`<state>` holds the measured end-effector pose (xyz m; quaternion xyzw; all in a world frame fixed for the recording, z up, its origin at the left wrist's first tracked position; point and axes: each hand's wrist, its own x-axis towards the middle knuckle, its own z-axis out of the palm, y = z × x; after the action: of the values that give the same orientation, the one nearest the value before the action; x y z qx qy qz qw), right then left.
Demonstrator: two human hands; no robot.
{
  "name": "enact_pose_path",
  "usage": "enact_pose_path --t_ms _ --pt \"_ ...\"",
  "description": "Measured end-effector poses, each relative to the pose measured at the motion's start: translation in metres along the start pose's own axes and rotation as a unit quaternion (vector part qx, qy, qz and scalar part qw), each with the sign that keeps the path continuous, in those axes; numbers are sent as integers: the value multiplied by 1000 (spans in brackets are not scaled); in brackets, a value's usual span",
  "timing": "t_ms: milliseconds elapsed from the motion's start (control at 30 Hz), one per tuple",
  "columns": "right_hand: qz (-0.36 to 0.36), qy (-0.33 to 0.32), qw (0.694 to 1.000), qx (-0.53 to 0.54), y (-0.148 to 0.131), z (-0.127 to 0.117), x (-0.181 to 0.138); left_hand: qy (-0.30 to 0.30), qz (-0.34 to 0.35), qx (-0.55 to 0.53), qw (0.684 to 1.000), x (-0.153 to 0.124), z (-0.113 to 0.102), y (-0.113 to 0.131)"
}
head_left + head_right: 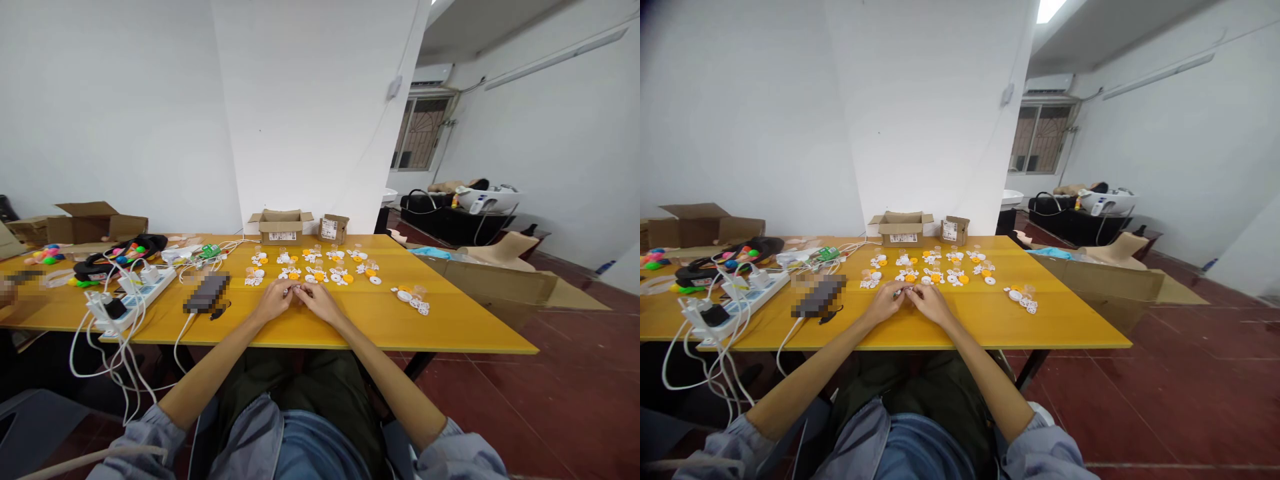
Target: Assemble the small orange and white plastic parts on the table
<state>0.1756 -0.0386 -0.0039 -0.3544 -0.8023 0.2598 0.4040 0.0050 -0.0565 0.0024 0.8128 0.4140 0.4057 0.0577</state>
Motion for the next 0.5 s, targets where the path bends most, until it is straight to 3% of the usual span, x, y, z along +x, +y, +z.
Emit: enact_pose_path --t_ms 233,500 --pt "23 46 996 70 3 3 -2 3 -3 -7 1000 0 0 1" --pt "18 37 995 89 5 3 -2 -4 -12 -15 1000 -1 -2 4"
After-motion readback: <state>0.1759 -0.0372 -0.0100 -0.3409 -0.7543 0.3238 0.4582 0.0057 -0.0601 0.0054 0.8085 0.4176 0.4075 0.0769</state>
